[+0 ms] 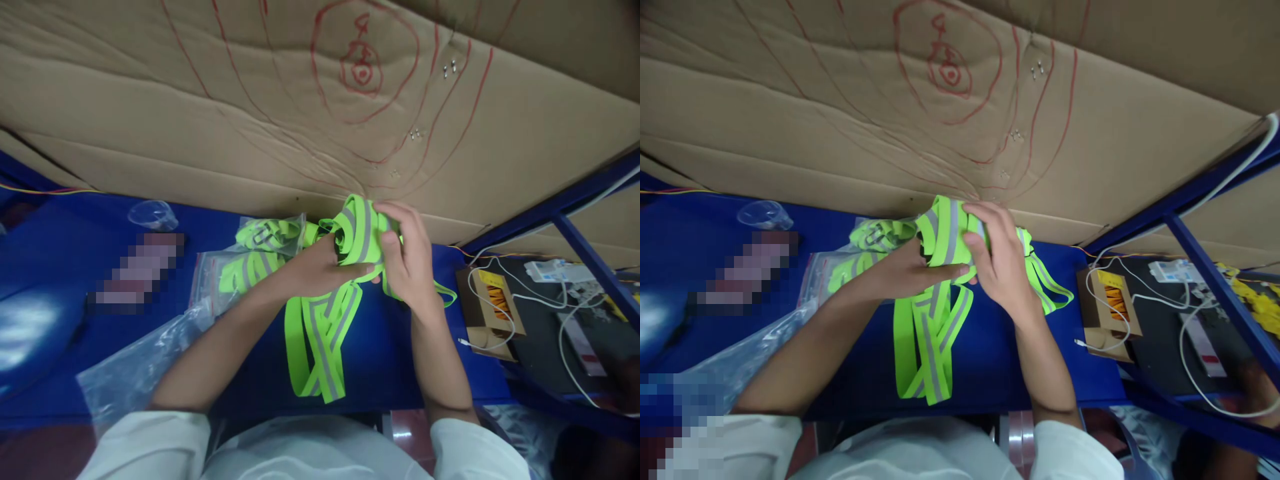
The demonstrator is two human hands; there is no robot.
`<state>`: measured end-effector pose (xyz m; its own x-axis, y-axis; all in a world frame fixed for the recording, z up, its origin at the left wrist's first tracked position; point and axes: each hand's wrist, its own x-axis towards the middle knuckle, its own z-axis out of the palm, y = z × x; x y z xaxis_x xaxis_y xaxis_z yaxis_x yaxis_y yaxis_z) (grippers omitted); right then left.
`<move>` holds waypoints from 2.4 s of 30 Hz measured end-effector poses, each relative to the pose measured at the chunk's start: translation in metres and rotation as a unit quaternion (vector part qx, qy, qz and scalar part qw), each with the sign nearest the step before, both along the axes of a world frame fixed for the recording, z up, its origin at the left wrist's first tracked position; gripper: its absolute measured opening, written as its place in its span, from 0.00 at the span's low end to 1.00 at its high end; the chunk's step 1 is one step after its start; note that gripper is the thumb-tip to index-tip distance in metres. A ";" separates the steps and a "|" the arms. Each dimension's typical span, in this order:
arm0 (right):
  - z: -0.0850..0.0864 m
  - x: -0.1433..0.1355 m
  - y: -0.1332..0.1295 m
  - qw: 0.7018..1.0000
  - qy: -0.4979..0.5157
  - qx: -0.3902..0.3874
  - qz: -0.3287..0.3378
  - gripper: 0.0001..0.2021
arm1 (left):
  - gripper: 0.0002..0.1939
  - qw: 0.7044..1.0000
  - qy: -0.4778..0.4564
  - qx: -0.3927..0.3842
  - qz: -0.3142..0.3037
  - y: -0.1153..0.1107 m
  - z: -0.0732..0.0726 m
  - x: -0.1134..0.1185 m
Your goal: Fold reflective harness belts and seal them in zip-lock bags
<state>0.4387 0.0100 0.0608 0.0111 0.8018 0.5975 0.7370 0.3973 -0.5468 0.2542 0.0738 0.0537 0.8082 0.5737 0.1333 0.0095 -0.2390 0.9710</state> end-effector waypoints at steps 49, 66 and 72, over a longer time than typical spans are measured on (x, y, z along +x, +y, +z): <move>0.004 0.042 0.001 0.843 0.333 -0.405 0.119 0.19 | 0.17 0.977 0.091 -0.066 -0.180 0.014 -0.031 0.019; -0.018 0.017 0.023 0.827 0.420 -0.354 0.117 0.21 | 0.17 0.975 0.070 -0.081 -0.193 0.024 -0.027 0.011; -0.012 0.013 0.019 0.950 0.226 -0.215 0.024 0.20 | 0.21 0.981 0.069 -0.081 -0.160 0.024 -0.027 0.008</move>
<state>0.4520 0.0289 0.0492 0.1458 0.9765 0.1585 0.3743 0.0939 -0.9225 0.2618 0.0980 0.0267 0.9541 0.2930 -0.0619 0.0933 -0.0945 0.9911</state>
